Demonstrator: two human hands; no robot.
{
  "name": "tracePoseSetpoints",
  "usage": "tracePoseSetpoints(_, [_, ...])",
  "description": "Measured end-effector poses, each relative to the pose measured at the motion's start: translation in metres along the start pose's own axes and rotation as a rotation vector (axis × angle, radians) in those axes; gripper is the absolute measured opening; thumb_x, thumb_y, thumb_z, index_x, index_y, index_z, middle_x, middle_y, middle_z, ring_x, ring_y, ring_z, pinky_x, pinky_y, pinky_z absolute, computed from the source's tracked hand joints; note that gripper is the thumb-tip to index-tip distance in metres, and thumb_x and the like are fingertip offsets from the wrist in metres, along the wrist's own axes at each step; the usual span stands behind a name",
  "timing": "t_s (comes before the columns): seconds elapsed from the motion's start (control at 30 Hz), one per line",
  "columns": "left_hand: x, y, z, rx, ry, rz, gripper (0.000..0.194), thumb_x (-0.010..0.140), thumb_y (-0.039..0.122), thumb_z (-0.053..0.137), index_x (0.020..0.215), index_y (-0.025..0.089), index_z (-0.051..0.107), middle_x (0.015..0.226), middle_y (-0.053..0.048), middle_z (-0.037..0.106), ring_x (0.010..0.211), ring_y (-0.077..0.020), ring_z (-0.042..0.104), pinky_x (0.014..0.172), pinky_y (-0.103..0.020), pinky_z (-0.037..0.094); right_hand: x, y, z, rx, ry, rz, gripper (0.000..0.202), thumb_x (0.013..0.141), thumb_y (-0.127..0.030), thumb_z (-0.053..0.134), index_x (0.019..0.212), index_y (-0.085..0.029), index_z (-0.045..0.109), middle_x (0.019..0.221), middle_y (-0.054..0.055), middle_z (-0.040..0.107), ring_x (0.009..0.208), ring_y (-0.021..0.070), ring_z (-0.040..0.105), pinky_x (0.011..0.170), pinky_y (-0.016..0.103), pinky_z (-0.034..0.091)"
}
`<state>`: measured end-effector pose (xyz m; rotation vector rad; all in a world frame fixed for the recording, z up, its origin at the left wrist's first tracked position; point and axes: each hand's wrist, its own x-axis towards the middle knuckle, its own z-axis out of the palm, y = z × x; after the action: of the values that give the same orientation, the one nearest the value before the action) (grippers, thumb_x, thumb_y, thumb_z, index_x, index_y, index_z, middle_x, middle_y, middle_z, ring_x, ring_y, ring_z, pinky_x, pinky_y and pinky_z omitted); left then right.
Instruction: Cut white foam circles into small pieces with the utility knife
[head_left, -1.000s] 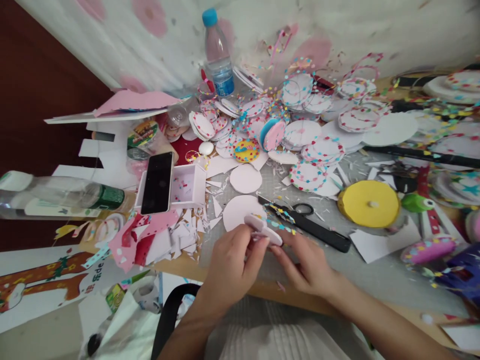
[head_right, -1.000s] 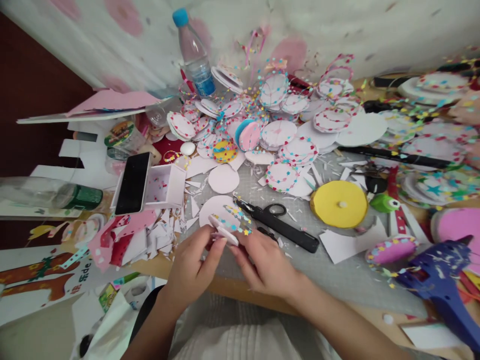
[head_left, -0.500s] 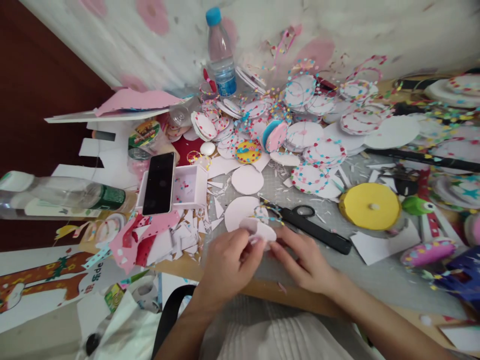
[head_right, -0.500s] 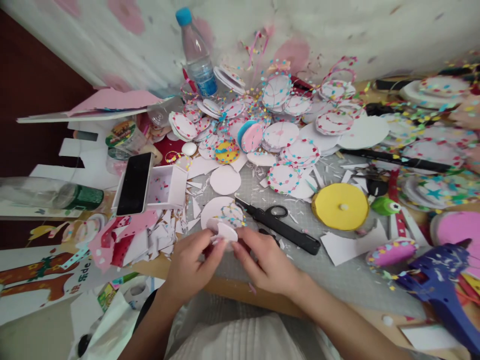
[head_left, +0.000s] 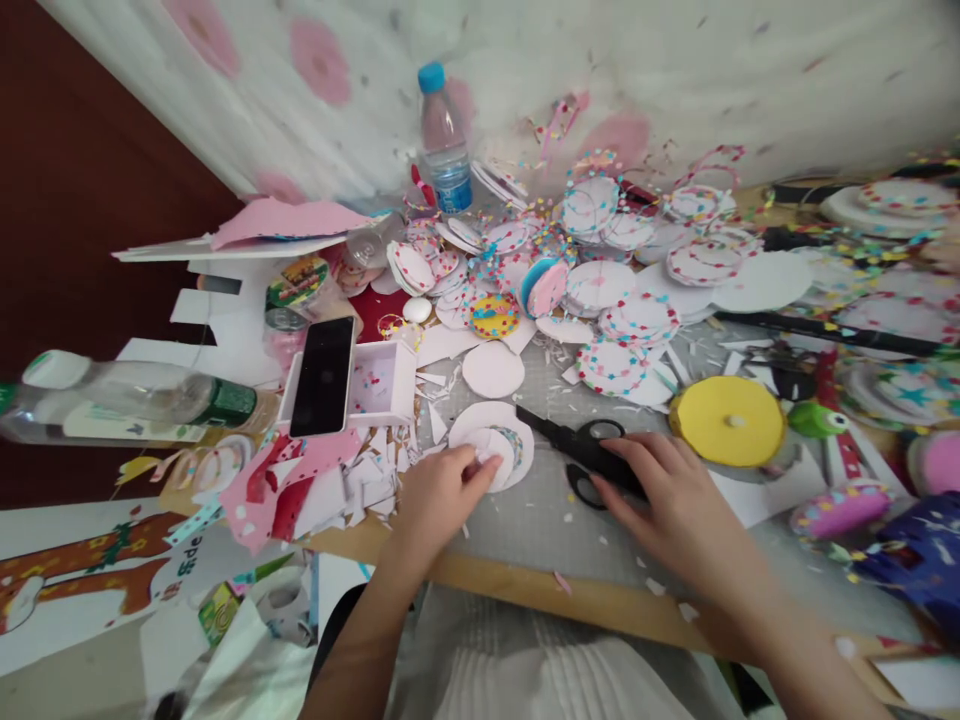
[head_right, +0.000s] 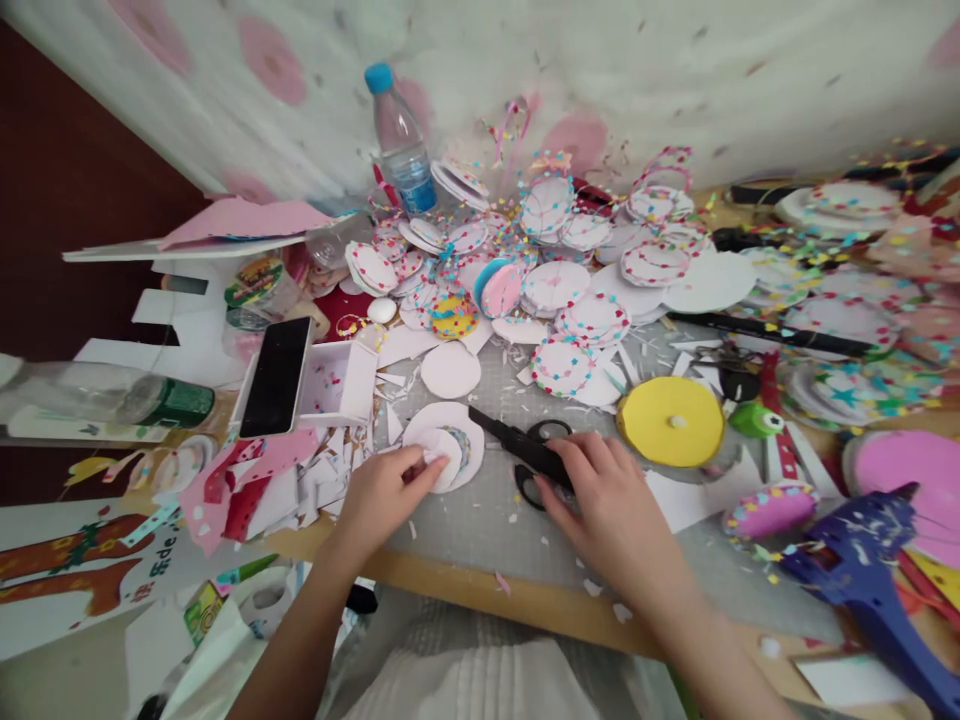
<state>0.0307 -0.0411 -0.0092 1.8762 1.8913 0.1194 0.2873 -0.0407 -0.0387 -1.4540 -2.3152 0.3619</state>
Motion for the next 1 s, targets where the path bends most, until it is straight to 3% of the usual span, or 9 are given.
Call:
tracePoseSetpoints(0.1, [-0.003, -0.002, 0.008, 0.011, 0.085, 0.022, 0.036, 0.091, 0.048, 0.05, 0.068, 0.02, 0.051, 0.061, 0.004, 0.055, 0.058, -0.013, 0.053, 0.055, -0.024, 0.03, -0.001, 0.001, 0.007, 0.002, -0.021, -0.001, 0.029, 0.094, -0.033, 0.051, 0.112, -0.011, 0.056, 0.099, 0.013, 0.059, 0.089, 0.028, 0.057, 0.078, 0.042, 0.05])
tracePoseSetpoints(0.23, [-0.014, -0.011, 0.021, -0.046, 0.28, 0.067, 0.028, 0.091, 0.047, 0.053, 0.101, 0.021, 0.054, 0.08, 0.0, 0.062, 0.068, -0.0152, 0.06, 0.062, -0.025, 0.041, -0.002, -0.002, 0.003, 0.018, 0.004, 0.017, 0.031, 0.097, -0.033, 0.043, 0.115, -0.011, 0.055, 0.098, 0.014, 0.06, 0.089, 0.0278, 0.059, 0.078, 0.041, 0.05])
tracePoseSetpoints(0.33, [-0.018, -0.017, 0.028, -0.025, 0.357, 0.168, 0.034, 0.092, 0.043, 0.052, 0.118, 0.021, 0.052, 0.095, -0.005, 0.061, 0.082, -0.0185, 0.061, 0.073, -0.029, 0.047, -0.008, -0.006, -0.008, 0.112, 0.034, 0.126, 0.034, 0.099, -0.035, 0.037, 0.119, -0.013, 0.052, 0.1, 0.013, 0.06, 0.089, 0.026, 0.061, 0.077, 0.038, 0.05])
tracePoseSetpoints(0.4, [-0.018, -0.019, 0.031, -0.005, 0.384, 0.211, 0.035, 0.092, 0.04, 0.053, 0.122, 0.022, 0.053, 0.1, -0.006, 0.06, 0.09, -0.0205, 0.06, 0.078, -0.031, 0.048, -0.014, -0.012, -0.015, 0.236, 0.013, 0.244, 0.034, 0.1, -0.036, 0.033, 0.123, -0.017, 0.05, 0.093, 0.009, 0.062, 0.079, 0.022, 0.062, 0.069, 0.033, 0.05])
tracePoseSetpoints(0.53, [-0.012, -0.019, 0.028, -0.03, 0.388, 0.291, 0.038, 0.093, 0.034, 0.054, 0.128, 0.022, 0.052, 0.117, -0.011, 0.055, 0.106, -0.0227, 0.055, 0.092, -0.036, 0.045, -0.03, -0.032, -0.022, 0.58, -0.196, 0.423, 0.037, 0.097, -0.042, 0.04, 0.128, -0.022, 0.044, 0.073, 0.0, 0.058, 0.057, 0.0161, 0.055, 0.052, 0.026, 0.047])
tracePoseSetpoints(0.7, [-0.002, -0.026, 0.023, -0.096, 0.333, 0.367, 0.038, 0.092, 0.033, 0.055, 0.128, 0.023, 0.054, 0.123, -0.01, 0.058, 0.115, -0.0239, 0.051, 0.098, -0.04, 0.042, -0.037, -0.055, -0.015, 0.885, -0.484, 0.557, 0.042, 0.097, -0.048, 0.039, 0.13, -0.021, 0.039, 0.068, -0.003, 0.054, 0.053, 0.0146, 0.056, 0.052, 0.026, 0.049])
tracePoseSetpoints(0.87, [0.002, -0.031, 0.025, -0.101, 0.344, 0.353, 0.038, 0.09, 0.034, 0.059, 0.126, 0.024, 0.058, 0.125, -0.008, 0.06, 0.116, -0.025, 0.051, 0.101, -0.043, 0.039, -0.026, -0.066, -0.013, 1.039, -0.619, 0.626, 0.038, 0.099, -0.05, 0.033, 0.125, -0.022, 0.038, 0.073, -0.003, 0.056, 0.049, 0.0112, 0.055, 0.048, 0.024, 0.049])
tracePoseSetpoints(1.0, [0.0, -0.029, 0.027, -0.066, 0.364, 0.341, 0.039, 0.088, 0.034, 0.059, 0.126, 0.024, 0.058, 0.13, -0.006, 0.061, 0.125, -0.0279, 0.047, 0.104, -0.046, 0.035, -0.023, -0.07, -0.014, 1.14, -0.644, 0.687, 0.04, 0.098, -0.053, 0.035, 0.125, -0.024, 0.037, 0.082, -0.002, 0.058, 0.05, 0.0099, 0.056, 0.047, 0.023, 0.049])
